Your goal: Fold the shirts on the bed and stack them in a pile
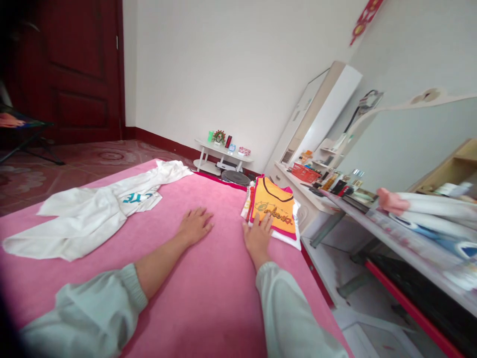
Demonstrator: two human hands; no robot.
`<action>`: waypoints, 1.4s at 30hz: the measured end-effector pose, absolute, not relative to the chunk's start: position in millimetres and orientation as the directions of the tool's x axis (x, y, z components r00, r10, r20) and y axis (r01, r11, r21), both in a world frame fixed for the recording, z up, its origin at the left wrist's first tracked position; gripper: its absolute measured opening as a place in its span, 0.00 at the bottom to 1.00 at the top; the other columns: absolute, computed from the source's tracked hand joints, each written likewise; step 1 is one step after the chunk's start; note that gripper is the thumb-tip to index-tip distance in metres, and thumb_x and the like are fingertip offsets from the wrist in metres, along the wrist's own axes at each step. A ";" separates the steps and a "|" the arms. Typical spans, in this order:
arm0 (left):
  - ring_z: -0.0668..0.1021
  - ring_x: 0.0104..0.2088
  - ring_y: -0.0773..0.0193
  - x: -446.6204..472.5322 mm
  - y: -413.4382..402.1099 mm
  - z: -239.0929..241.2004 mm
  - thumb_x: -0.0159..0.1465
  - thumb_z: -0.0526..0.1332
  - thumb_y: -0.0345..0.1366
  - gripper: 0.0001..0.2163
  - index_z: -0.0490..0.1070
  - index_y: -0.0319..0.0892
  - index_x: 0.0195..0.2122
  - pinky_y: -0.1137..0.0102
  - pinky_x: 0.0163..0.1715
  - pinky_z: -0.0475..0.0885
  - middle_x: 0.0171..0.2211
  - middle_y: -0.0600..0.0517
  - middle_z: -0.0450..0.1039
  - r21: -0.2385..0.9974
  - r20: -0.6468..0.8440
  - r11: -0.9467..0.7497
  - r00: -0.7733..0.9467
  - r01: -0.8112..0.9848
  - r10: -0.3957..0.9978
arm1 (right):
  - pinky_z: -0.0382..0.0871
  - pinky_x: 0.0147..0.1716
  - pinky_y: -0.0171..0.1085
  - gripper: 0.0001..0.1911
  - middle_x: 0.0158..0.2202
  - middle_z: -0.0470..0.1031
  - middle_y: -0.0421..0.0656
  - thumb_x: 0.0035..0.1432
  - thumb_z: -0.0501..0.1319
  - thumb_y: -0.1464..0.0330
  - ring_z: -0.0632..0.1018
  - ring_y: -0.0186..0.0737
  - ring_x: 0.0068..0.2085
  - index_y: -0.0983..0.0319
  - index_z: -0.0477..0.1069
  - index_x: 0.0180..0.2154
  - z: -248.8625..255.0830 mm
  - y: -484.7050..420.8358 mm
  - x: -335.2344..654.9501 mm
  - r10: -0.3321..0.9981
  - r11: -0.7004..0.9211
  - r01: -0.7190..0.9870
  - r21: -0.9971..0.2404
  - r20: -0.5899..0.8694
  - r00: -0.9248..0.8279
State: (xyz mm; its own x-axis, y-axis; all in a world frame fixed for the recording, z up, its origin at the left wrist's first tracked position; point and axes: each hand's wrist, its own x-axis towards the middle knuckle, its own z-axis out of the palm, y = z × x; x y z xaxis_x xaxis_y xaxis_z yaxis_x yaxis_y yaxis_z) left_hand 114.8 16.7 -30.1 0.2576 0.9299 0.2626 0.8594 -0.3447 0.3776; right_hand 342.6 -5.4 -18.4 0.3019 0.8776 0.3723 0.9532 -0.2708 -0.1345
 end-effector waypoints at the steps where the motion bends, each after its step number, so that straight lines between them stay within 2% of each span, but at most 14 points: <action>1: 0.58 0.63 0.54 115.4 15.2 -30.1 0.65 0.49 0.46 0.21 0.64 0.50 0.57 0.52 0.61 0.49 0.63 0.48 0.57 0.368 0.263 -0.343 0.257 0.864 0.930 | 0.45 0.60 0.57 0.36 0.68 0.36 0.58 0.61 0.49 0.53 0.41 0.61 0.67 0.67 0.49 0.65 -22.8 -12.9 327.5 0.897 -0.246 0.956 -0.159 0.336 0.287; 5: 0.55 0.64 0.53 117.9 6.1 -31.7 0.66 0.46 0.47 0.23 0.61 0.50 0.60 0.51 0.61 0.48 0.65 0.48 0.53 0.320 0.257 -0.325 0.248 0.890 0.934 | 0.46 0.59 0.58 0.30 0.66 0.48 0.56 0.62 0.47 0.56 0.50 0.57 0.66 0.64 0.56 0.62 -29.6 -35.2 267.8 0.973 -0.159 0.965 -0.210 0.133 0.189; 7: 0.54 0.65 0.51 118.1 -0.6 -32.3 0.66 0.44 0.48 0.24 0.59 0.50 0.62 0.49 0.61 0.47 0.66 0.48 0.51 0.304 0.241 -0.303 0.235 0.903 0.942 | 0.46 0.59 0.60 0.28 0.66 0.51 0.53 0.63 0.46 0.59 0.51 0.55 0.66 0.62 0.58 0.61 -28.4 -43.7 245.7 0.986 -0.101 0.972 -0.212 0.107 0.126; 11: 0.51 0.66 0.49 114.0 -18.3 -32.0 0.66 0.42 0.49 0.26 0.57 0.50 0.63 0.49 0.62 0.44 0.67 0.48 0.48 0.292 0.213 -0.262 0.205 0.920 0.955 | 0.49 0.59 0.55 0.24 0.64 0.57 0.50 0.63 0.47 0.63 0.56 0.51 0.64 0.60 0.63 0.58 -26.8 -53.6 232.4 0.973 -0.029 0.967 -0.252 0.213 0.085; 13: 0.51 0.66 0.48 109.8 -27.7 -31.8 0.66 0.42 0.50 0.27 0.55 0.49 0.64 0.49 0.62 0.44 0.67 0.48 0.47 0.290 0.195 -0.260 0.209 0.921 0.958 | 0.51 0.60 0.51 0.22 0.61 0.62 0.49 0.61 0.50 0.64 0.61 0.48 0.62 0.60 0.67 0.55 -28.9 -53.8 238.5 0.960 0.025 0.947 -0.320 0.273 0.067; 18: 0.51 0.66 0.49 94.5 -49.1 -30.4 0.66 0.41 0.51 0.28 0.55 0.47 0.64 0.51 0.62 0.46 0.67 0.47 0.47 0.270 0.190 -0.311 0.267 0.911 0.945 | 0.60 0.56 0.38 0.17 0.50 0.74 0.47 0.56 0.53 0.68 0.72 0.41 0.53 0.63 0.76 0.42 -38.9 -49.5 258.1 0.924 0.199 0.790 -0.580 0.379 0.045; 22: 0.57 0.64 0.54 75.9 -60.3 -23.5 0.66 0.45 0.51 0.26 0.58 0.48 0.62 0.58 0.62 0.52 0.65 0.48 0.53 0.239 0.215 -0.357 0.310 0.903 0.926 | 0.65 0.52 0.37 0.16 0.46 0.77 0.45 0.54 0.53 0.68 0.75 0.41 0.50 0.63 0.77 0.38 -42.9 -47.2 261.9 0.909 0.224 0.743 -0.631 0.410 0.074; 24: 0.59 0.63 0.54 59.4 -60.9 -18.2 0.65 0.48 0.49 0.26 0.58 0.45 0.62 0.58 0.60 0.54 0.64 0.45 0.54 0.232 0.242 -0.317 0.261 0.919 0.934 | 0.67 0.50 0.38 0.16 0.43 0.79 0.44 0.54 0.53 0.68 0.76 0.41 0.48 0.62 0.78 0.38 -43.3 -45.6 261.9 0.904 0.217 0.732 -0.646 0.417 0.100; 28: 0.53 0.64 0.49 0.1 -49.3 -5.1 0.63 0.52 0.40 0.27 0.51 0.40 0.63 0.54 0.59 0.54 0.65 0.39 0.49 0.182 0.363 -0.115 0.041 0.977 0.931 | 0.69 0.47 0.39 0.17 0.41 0.79 0.44 0.54 0.52 0.66 0.77 0.43 0.46 0.61 0.78 0.38 -43.0 -42.2 261.6 0.897 0.186 0.723 -0.666 0.415 0.152; 31: 0.62 0.60 0.49 -57.0 -34.4 5.0 0.63 0.53 0.39 0.28 0.50 0.38 0.63 0.57 0.53 0.62 0.61 0.36 0.55 0.168 0.394 0.097 -0.157 0.981 0.905 | 0.69 0.46 0.39 0.17 0.41 0.79 0.45 0.54 0.52 0.66 0.77 0.44 0.45 0.62 0.78 0.38 -42.1 -40.9 261.0 0.899 0.165 0.722 -0.671 0.404 0.170; 33: 0.66 0.56 0.47 -88.7 -25.2 10.1 0.61 0.55 0.44 0.29 0.54 0.35 0.61 0.59 0.49 0.66 0.56 0.35 0.62 0.202 0.344 0.222 -0.281 0.954 0.896 | 0.69 0.46 0.39 0.16 0.41 0.79 0.45 0.54 0.53 0.67 0.77 0.44 0.44 0.61 0.78 0.37 -41.5 -40.6 260.5 0.902 0.154 0.723 -0.673 0.395 0.175; 35: 0.70 0.52 0.47 -109.6 -18.1 13.0 0.59 0.57 0.45 0.26 0.62 0.34 0.55 0.60 0.46 0.69 0.51 0.35 0.67 0.222 0.288 0.289 -0.346 0.931 0.893 | 0.68 0.46 0.38 0.16 0.40 0.79 0.45 0.53 0.53 0.67 0.77 0.43 0.44 0.61 0.79 0.36 -41.2 -40.6 260.0 0.904 0.149 0.722 -0.675 0.390 0.178; 38: 0.75 0.47 0.47 -121.9 -12.5 14.0 0.58 0.59 0.38 0.17 0.71 0.34 0.46 0.61 0.42 0.71 0.47 0.36 0.71 0.236 0.236 0.316 -0.370 0.919 0.899 | 0.67 0.46 0.37 0.16 0.40 0.79 0.46 0.53 0.53 0.68 0.77 0.43 0.44 0.62 0.79 0.36 -41.1 -41.0 259.3 0.902 0.153 0.718 -0.679 0.393 0.180; 42: 0.76 0.47 0.47 -119.2 -13.4 20.8 0.55 0.58 0.28 0.15 0.74 0.35 0.44 0.62 0.42 0.71 0.46 0.35 0.73 0.287 0.242 0.295 -0.367 0.911 0.898 | 0.67 0.45 0.37 0.15 0.39 0.80 0.45 0.52 0.54 0.68 0.77 0.43 0.43 0.61 0.79 0.34 -40.6 -41.9 258.8 0.897 0.163 0.702 -0.694 0.401 0.187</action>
